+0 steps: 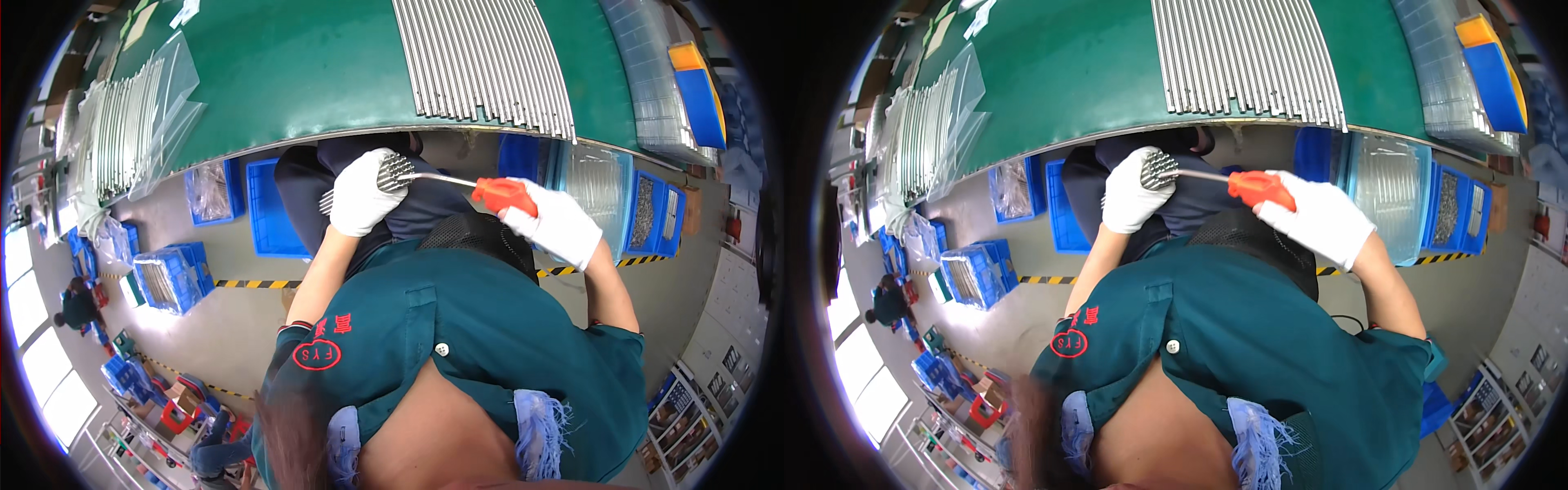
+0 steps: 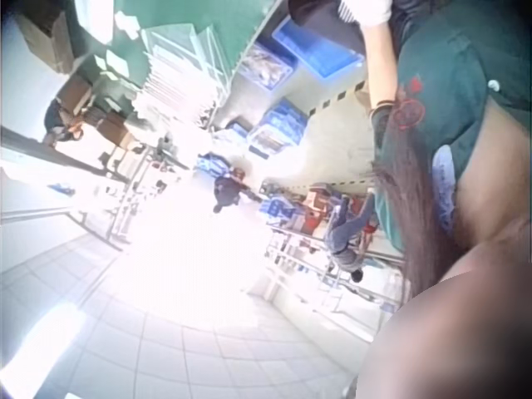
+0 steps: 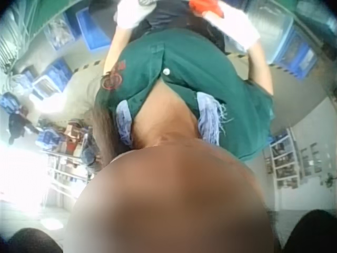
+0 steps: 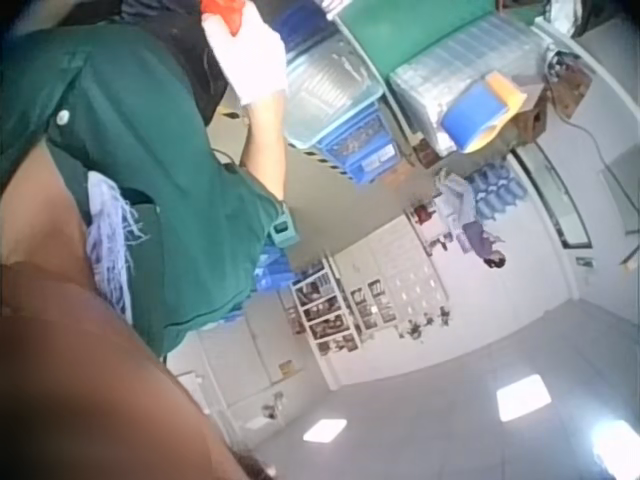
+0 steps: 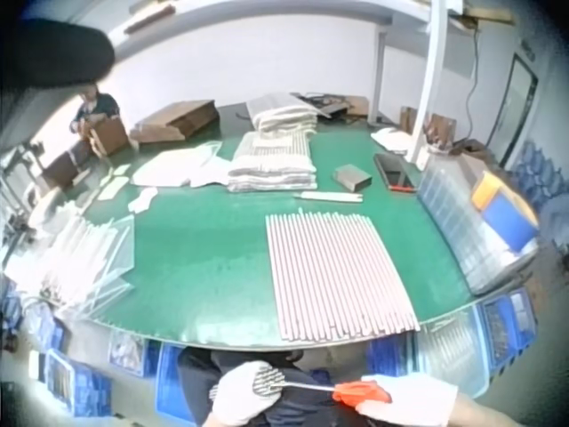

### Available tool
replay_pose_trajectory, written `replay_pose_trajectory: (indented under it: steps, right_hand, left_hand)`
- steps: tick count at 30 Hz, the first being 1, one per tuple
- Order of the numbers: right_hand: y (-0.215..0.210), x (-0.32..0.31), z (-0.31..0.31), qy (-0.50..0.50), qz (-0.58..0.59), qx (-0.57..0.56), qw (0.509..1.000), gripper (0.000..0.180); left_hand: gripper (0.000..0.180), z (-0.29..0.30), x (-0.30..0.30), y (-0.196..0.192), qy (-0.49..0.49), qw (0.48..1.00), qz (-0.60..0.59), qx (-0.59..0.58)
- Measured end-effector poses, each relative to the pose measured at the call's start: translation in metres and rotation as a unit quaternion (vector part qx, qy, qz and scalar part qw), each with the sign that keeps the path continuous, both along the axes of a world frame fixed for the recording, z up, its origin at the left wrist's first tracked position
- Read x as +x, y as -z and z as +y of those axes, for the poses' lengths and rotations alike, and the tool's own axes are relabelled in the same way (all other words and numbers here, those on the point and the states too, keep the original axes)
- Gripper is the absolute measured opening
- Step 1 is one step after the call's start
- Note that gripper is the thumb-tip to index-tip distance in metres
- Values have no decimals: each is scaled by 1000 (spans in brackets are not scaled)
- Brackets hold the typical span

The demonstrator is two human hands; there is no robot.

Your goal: Inspecting a bundle of small metal rods for quality and placing them into a protective plastic bag.

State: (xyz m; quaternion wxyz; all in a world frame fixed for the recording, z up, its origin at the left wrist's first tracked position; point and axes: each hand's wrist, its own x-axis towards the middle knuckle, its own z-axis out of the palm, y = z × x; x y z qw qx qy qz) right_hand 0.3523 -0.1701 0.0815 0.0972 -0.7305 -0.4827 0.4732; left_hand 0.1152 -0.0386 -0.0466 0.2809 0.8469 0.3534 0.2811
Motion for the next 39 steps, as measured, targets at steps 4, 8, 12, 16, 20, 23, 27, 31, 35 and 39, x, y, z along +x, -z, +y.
replay_pose_trajectory:
  steps: [4, 8, 12, 16, 20, 23, 27, 31, 35, 39]
  right_hand:
    - [1, 6, -1, 26, -16, 2, 1000, 58]
    - [3, 4, -3, 12, -23, -13, 1000, 58]
    - [1, 0, -1, 10, 2, 9, 1000, 58]
    - [-1, -2, 2, 1, 7, 10, 1000, 57]
    - [13, 8, -4, 19, -38, 19, 999, 56]
    - [1, 1, 1, 18, -6, 1, 1000, 57]
    - [1, -1, 4, 18, 0, 1, 1000, 57]
    - [-4, -4, 8, 0, -18, -1, 1000, 58]
    - [13, 5, 1, 17, -62, 55, 996, 57]
    - [-4, -4, 9, 5, -9, 8, 1000, 56]
  left_hand:
    - [36, -1, -1, -3, -7, 1000, 9, -20]
    - [36, 0, -1, -1, 3, 1000, 12, -11]
    - [36, -1, -2, 2, -1, 1000, 6, -11]
    - [36, 0, -1, 2, -1, 1000, 17, -11]
    - [36, 0, 0, -4, -8, 1000, 15, -18]
    - [37, -1, 0, -2, -5, 1000, 17, -14]
    - [35, -1, 0, -3, 0, 1000, 15, -5]
    - [35, -1, -1, -4, 4, 1000, 19, -19]
    - [36, -1, 1, -6, -2, 1000, 14, -17]
    - [36, -1, -1, -3, -6, 999, 17, -48]
